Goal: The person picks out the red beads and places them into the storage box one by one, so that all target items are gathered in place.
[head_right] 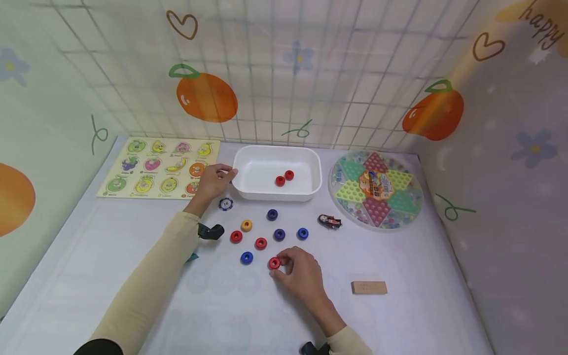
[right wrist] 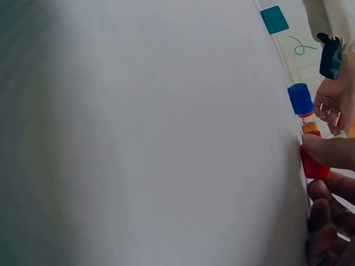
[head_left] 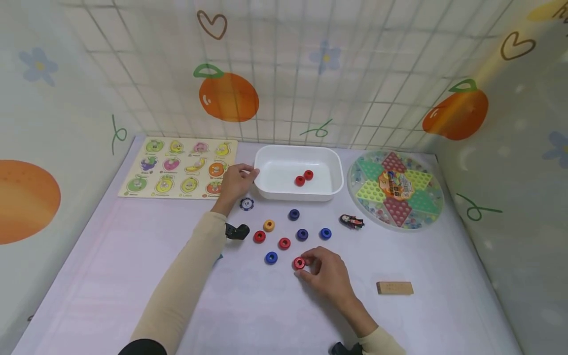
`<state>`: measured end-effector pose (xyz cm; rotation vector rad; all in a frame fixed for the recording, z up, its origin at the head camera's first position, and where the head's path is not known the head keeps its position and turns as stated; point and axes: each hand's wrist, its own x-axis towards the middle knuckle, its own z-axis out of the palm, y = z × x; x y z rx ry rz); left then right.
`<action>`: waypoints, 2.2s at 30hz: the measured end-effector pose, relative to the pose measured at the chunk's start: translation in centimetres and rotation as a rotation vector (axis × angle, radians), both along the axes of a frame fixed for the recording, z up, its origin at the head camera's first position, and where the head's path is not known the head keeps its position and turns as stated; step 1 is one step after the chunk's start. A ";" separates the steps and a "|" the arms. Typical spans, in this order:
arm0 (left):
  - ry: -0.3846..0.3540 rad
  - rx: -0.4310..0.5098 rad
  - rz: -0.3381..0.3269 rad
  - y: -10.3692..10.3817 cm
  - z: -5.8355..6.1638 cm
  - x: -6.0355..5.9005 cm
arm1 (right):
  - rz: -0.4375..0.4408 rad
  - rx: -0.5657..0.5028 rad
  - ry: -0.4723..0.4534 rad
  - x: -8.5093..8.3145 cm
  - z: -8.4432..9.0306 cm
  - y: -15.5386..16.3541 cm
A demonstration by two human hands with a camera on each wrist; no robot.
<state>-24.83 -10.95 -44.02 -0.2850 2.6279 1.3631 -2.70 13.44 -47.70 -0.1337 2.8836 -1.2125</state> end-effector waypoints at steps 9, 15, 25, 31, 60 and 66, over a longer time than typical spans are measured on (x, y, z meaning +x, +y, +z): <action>0.003 -0.004 -0.002 0.0 0.0 0.0 | 0.012 0.027 0.013 -0.4 0.8 0.1; 0.000 0.008 -0.004 0.0 0.1 0.1 | -0.007 0.030 0.101 -2.7 3.8 0.9; 0.011 0.031 0.011 0.1 -0.2 0.4 | -0.019 0.020 0.268 -9.6 10.0 1.5; 0.028 0.026 0.017 0.1 -0.4 0.5 | -0.022 0.013 0.305 -13.1 11.2 0.6; 0.095 0.021 -0.020 1.1 -0.8 1.4 | 0.051 0.166 0.081 -20.2 4.5 -1.2; 0.091 0.015 -0.014 0.5 -0.7 1.0 | 0.058 0.161 0.100 -20.2 5.2 -1.6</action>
